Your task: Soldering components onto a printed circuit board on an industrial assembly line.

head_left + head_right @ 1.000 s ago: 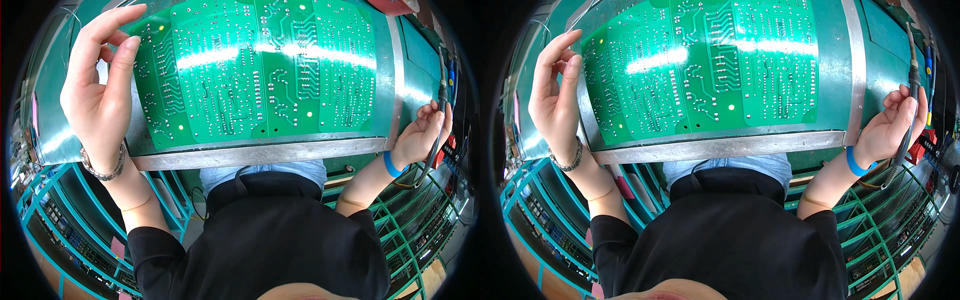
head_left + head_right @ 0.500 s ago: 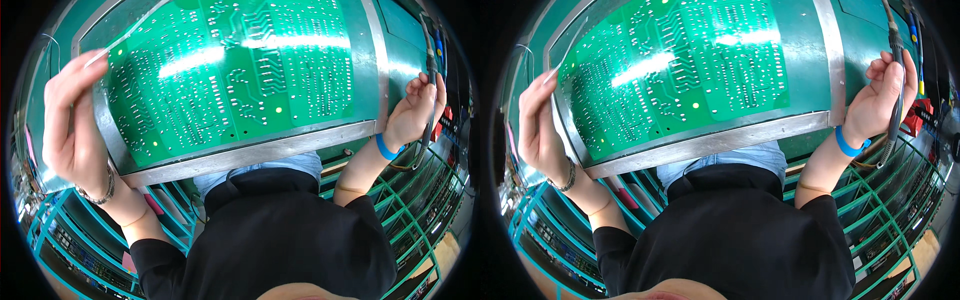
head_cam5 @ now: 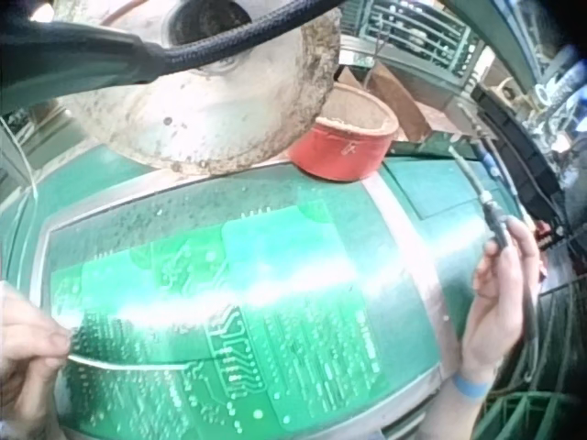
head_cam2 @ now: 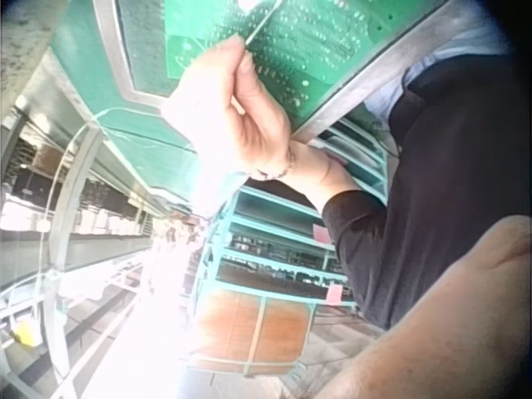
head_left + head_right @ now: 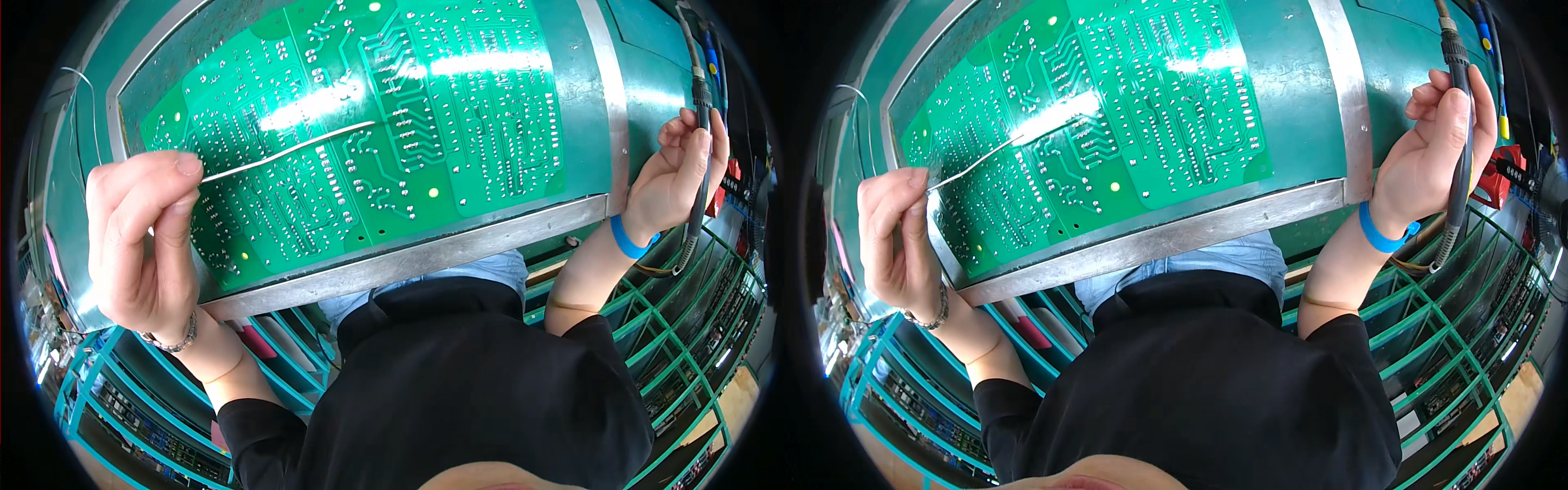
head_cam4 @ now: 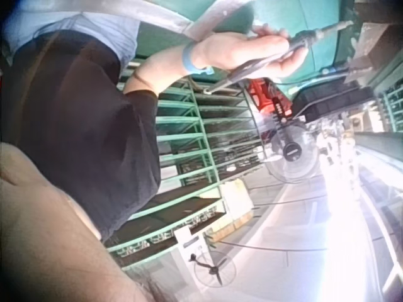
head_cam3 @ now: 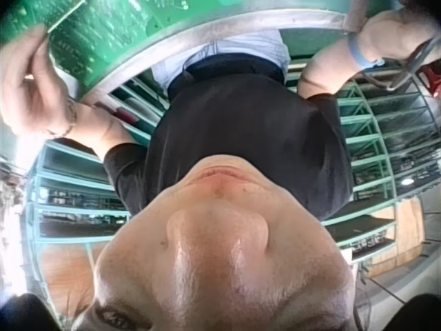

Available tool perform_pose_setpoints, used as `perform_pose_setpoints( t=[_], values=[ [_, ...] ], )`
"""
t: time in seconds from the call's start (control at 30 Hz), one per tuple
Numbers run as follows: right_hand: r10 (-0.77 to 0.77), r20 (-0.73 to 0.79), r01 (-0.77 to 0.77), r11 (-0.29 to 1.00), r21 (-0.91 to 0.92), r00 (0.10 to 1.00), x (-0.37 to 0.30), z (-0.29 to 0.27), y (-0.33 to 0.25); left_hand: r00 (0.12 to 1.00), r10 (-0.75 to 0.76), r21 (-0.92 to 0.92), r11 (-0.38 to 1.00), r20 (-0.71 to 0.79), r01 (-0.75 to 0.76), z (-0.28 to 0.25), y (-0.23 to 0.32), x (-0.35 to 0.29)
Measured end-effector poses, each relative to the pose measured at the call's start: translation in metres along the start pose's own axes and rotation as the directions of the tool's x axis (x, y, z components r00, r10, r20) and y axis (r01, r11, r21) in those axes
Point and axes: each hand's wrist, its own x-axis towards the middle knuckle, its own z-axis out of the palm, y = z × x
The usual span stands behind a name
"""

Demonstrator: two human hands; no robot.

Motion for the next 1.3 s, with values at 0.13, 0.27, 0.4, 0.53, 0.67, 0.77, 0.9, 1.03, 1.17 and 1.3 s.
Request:
perform_pose_setpoints(
  t=[0.13,0.27,0.4,0.53,0.67,0.77,0.9,1.03,1.17,1.3],
  values=[
    [0.003,-0.01,-0.003,1.0,0.008,1.0,0.0,0.0,0.0,0.999,-0.033,0.016,0.999,-0.041,0.033,0.003,0.0,-0.001],
    [0.02,-0.013,-0.02,1.0,0.003,1.0,-0.001,0.001,-0.002,0.999,-0.028,0.008,1.0,-0.033,0.029,0.003,0.0,0.001],
    [0.02,-0.009,-0.02,1.0,0.005,1.0,-0.001,0.0,-0.002,0.991,-0.11,-0.102,0.99,-0.076,0.102,0.007,0.003,-0.002],
    [0.009,-0.003,-0.009,1.0,0.015,1.0,0.0,-0.002,-0.001,0.962,-0.237,-0.235,0.951,-0.132,0.202,0.014,0.005,-0.007],
    [0.004,0.005,-0.004,1.0,0.014,1.0,0.0,-0.004,-0.001,0.985,-0.159,0.019,0.987,-0.074,0.16,0.008,0.001,-0.005],
    [0.002,0.007,-0.002,1.0,0.004,1.0,0.0,-0.005,-0.001,0.984,-0.172,0.053,0.983,-0.053,0.175,0.006,0.0,-0.003],
    [0.008,-0.014,-0.008,1.0,-0.01,1.0,0.0,-0.006,-0.001,0.938,-0.297,-0.14,0.951,-0.181,0.274,0.016,0.005,-0.003],
    [0.01,-0.007,-0.01,1.0,-0.008,1.0,-0.001,-0.004,0.0,0.912,-0.344,-0.123,0.938,-0.225,0.324,0.02,0.012,-0.003],
    [0.024,-0.001,-0.024,1.0,-0.001,1.0,-0.002,-0.003,-0.001,0.977,-0.156,0.163,0.97,-0.145,0.179,0.016,0.017,0.005],
    [0.052,-0.029,-0.053,0.998,-0.034,0.998,-0.002,-0.004,-0.002,0.981,-0.17,0.213,0.959,-0.092,0.186,0.013,0.026,0.015]
  ],
)
